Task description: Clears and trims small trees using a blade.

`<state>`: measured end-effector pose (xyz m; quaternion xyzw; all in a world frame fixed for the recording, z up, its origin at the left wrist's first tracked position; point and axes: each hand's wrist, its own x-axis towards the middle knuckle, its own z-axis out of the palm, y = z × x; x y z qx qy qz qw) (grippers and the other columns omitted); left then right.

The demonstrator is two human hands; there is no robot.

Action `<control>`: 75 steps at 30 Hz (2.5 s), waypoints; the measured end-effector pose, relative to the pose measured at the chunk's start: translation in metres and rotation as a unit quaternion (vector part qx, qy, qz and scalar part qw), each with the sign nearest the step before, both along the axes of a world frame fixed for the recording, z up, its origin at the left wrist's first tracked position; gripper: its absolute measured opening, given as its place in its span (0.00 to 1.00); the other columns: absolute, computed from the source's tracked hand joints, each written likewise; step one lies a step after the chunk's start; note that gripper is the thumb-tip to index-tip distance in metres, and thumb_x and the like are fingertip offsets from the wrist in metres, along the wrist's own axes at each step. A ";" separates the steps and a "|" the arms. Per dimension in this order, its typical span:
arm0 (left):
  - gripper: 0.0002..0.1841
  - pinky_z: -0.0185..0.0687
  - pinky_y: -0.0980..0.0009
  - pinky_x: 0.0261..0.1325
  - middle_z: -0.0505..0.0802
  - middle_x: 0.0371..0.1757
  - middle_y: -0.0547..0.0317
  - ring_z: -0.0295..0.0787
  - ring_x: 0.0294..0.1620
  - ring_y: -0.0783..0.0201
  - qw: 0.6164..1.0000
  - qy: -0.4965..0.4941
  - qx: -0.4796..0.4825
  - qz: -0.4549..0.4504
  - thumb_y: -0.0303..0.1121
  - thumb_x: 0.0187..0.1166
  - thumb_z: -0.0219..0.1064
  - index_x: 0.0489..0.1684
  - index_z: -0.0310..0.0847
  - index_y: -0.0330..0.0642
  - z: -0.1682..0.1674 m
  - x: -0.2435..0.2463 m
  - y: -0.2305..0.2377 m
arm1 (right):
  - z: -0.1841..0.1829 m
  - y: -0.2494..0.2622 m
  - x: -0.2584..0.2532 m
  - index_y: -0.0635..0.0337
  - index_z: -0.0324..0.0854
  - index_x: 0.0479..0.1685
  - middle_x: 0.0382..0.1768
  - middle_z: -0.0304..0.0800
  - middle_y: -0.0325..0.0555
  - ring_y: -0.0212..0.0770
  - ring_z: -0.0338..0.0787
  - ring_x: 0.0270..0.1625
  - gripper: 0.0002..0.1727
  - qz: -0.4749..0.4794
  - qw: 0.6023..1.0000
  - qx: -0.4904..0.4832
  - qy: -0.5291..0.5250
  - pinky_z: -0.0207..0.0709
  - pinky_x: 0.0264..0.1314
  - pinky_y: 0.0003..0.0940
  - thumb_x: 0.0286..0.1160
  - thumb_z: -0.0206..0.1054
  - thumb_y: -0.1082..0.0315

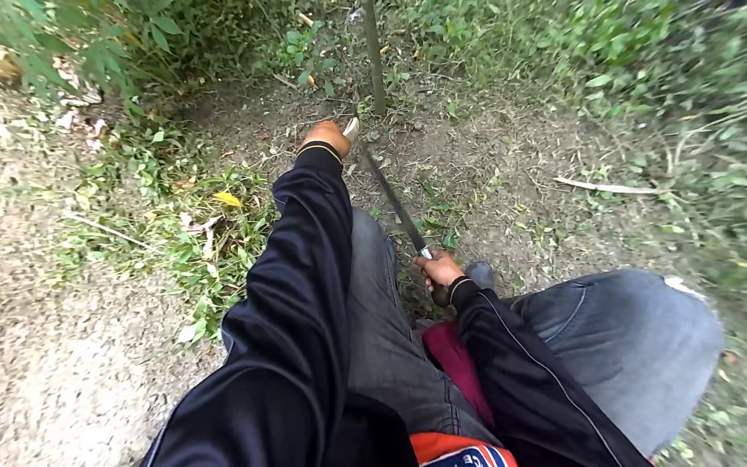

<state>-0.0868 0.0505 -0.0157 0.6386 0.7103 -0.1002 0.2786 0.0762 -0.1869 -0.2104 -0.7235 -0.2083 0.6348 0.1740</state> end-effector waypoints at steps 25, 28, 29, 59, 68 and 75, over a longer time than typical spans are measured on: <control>0.17 0.83 0.42 0.49 0.91 0.46 0.39 0.90 0.41 0.46 0.989 0.083 -0.068 -0.106 0.39 0.84 0.61 0.52 0.83 0.30 -0.014 0.013 0.000 | 0.005 0.003 0.016 0.65 0.80 0.64 0.43 0.90 0.59 0.53 0.92 0.42 0.20 -0.115 0.969 0.100 -0.195 0.85 0.52 0.55 0.86 0.64 0.57; 0.17 0.81 0.41 0.47 0.90 0.44 0.39 0.89 0.40 0.47 0.984 0.098 -0.075 -0.131 0.39 0.84 0.60 0.48 0.84 0.30 -0.011 0.019 0.000 | -0.003 -0.003 0.022 0.67 0.78 0.67 0.48 0.90 0.61 0.55 0.92 0.47 0.21 -0.085 0.973 0.081 -0.198 0.84 0.57 0.55 0.87 0.63 0.59; 0.16 0.81 0.41 0.46 0.90 0.42 0.40 0.88 0.38 0.47 0.982 0.105 -0.073 -0.141 0.39 0.84 0.61 0.45 0.84 0.30 -0.013 0.021 0.000 | -0.007 -0.006 0.025 0.66 0.77 0.69 0.48 0.90 0.60 0.52 0.92 0.44 0.22 -0.051 0.980 0.054 -0.185 0.85 0.54 0.53 0.87 0.62 0.59; 0.17 0.83 0.44 0.45 0.91 0.42 0.42 0.89 0.37 0.49 0.985 0.083 -0.085 -0.127 0.41 0.84 0.62 0.47 0.85 0.33 -0.012 0.018 -0.002 | 0.025 0.005 0.006 0.62 0.84 0.62 0.51 0.92 0.59 0.56 0.91 0.58 0.23 0.027 0.972 0.076 -0.220 0.80 0.66 0.59 0.86 0.62 0.51; 0.16 0.83 0.44 0.47 0.91 0.44 0.41 0.90 0.40 0.49 0.985 0.080 -0.082 -0.126 0.40 0.82 0.64 0.47 0.86 0.33 -0.013 0.018 -0.002 | -0.002 -0.007 0.016 0.63 0.71 0.80 0.71 0.86 0.61 0.56 0.85 0.76 0.28 0.134 0.960 -0.034 -0.242 0.75 0.79 0.56 0.90 0.56 0.55; 0.17 0.83 0.42 0.47 0.91 0.45 0.41 0.90 0.42 0.47 0.983 0.089 -0.086 -0.138 0.42 0.82 0.64 0.48 0.86 0.34 -0.015 0.016 -0.002 | 0.004 -0.005 0.012 0.60 0.80 0.63 0.39 0.86 0.50 0.44 0.88 0.34 0.22 -0.009 0.991 -0.011 -0.134 0.85 0.41 0.46 0.87 0.60 0.50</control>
